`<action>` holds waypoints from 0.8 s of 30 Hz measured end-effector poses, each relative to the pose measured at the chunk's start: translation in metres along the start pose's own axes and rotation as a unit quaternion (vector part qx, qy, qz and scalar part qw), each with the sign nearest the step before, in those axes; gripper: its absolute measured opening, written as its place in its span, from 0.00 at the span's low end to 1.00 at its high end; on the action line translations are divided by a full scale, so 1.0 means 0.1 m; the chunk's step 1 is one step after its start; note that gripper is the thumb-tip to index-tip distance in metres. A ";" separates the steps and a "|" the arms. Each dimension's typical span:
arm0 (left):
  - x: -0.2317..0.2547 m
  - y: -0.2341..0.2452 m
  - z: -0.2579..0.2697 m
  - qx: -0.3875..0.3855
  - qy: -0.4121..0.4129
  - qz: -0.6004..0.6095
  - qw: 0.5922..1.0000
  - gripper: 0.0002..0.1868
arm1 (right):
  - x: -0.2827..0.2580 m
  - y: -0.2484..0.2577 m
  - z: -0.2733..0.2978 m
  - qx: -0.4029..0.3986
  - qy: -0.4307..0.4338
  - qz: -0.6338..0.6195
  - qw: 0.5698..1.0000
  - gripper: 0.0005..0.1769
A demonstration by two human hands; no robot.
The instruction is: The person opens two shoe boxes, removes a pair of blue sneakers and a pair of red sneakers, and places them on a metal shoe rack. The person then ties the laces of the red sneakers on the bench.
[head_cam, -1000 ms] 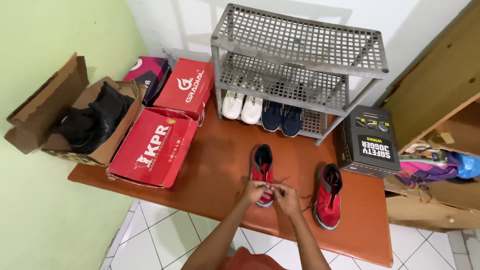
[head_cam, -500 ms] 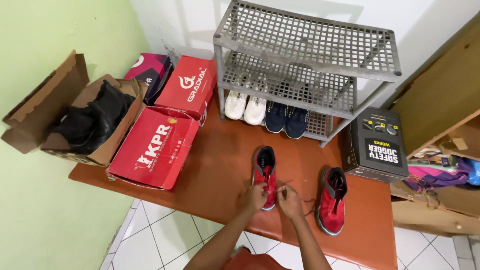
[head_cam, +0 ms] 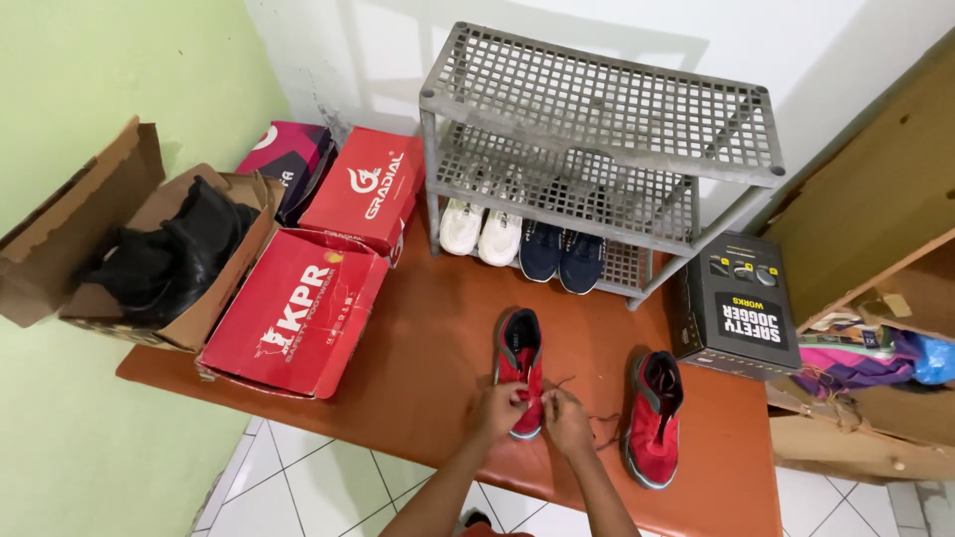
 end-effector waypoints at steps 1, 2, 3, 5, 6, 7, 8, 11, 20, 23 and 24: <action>-0.02 -0.01 -0.01 0.000 -0.001 0.000 1.000 0.16 | 0.03 -0.03 -0.01 0.000 0.001 0.001 1.000 0.10; -0.06 -0.01 -0.02 -0.002 0.010 -0.010 1.000 0.16 | 0.04 -0.05 -0.01 0.012 0.028 0.006 1.000 0.09; -0.09 -0.02 -0.03 -0.005 0.020 -0.020 1.000 0.15 | 0.05 -0.06 -0.02 0.023 0.056 0.011 0.998 0.08; 0.08 0.08 0.06 -0.013 0.029 -0.051 0.998 0.13 | 0.03 -0.05 -0.01 0.012 0.024 0.027 0.999 0.08; 0.16 0.13 0.12 -0.021 0.039 -0.083 0.996 0.11 | 0.03 -0.04 0.00 0.000 -0.009 0.042 0.999 0.09; 0.11 0.11 0.12 -0.020 0.039 -0.081 0.996 0.11 | 0.02 -0.04 0.01 -0.001 -0.008 0.043 0.999 0.09; 0.09 0.09 0.12 -0.011 0.015 -0.061 0.998 0.13 | 0.01 -0.03 0.02 -0.001 -0.018 0.046 0.999 0.07; 0.37 0.25 0.27 -0.009 0.013 -0.085 0.996 0.13 | 0.04 -0.04 -0.02 0.007 -0.006 0.065 0.998 0.07; 0.53 0.25 0.36 -0.014 0.027 -0.122 0.992 0.08 | -0.08 -0.01 0.00 -0.031 -0.039 0.099 0.994 0.10; 0.48 0.22 0.33 -0.005 0.017 -0.159 0.987 0.08 | -0.08 -0.01 -0.02 -0.040 -0.048 0.111 0.992 0.10; 0.45 0.19 0.32 -0.005 0.013 -0.184 0.983 0.09 | -0.07 -0.02 -0.01 -0.059 -0.072 0.135 0.987 0.13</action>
Point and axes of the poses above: each hand's wrist, its own z-axis away from the middle knuckle, its own y-axis out of the back of the hand, x = y × z, the point moved 4 cm from there along -z, towards the middle knuckle, and after that the axes turned 3 degrees about -x, right-handed, at the moved point
